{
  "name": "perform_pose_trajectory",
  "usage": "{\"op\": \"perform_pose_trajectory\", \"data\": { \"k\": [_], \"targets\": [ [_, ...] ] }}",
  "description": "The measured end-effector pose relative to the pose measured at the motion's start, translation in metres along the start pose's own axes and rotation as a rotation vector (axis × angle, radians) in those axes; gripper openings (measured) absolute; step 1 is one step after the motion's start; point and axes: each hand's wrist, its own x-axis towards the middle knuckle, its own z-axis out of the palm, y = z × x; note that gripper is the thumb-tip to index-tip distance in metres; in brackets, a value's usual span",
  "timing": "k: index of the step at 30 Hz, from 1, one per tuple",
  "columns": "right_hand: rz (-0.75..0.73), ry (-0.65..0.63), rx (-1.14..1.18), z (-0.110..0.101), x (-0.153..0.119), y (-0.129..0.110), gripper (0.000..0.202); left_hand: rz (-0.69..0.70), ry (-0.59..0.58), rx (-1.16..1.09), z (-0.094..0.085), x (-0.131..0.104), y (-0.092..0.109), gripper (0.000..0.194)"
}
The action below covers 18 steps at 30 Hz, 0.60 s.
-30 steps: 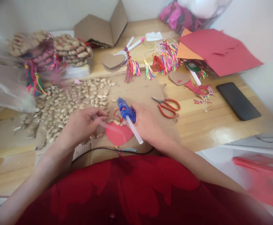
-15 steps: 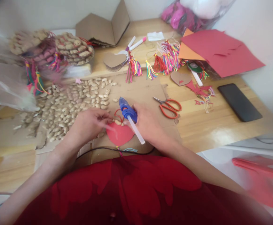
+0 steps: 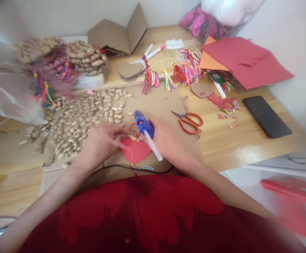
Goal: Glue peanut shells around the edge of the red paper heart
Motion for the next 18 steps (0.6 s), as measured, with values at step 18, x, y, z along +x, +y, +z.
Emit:
{"op": "perform_pose_trajectory", "data": {
  "k": [18],
  "targets": [
    [0.006, 0.005, -0.041, -0.002, 0.000, -0.005, 0.026, 0.207, 0.239, 0.012, 0.018, -0.033, -0.017, 0.040]
  ]
}}
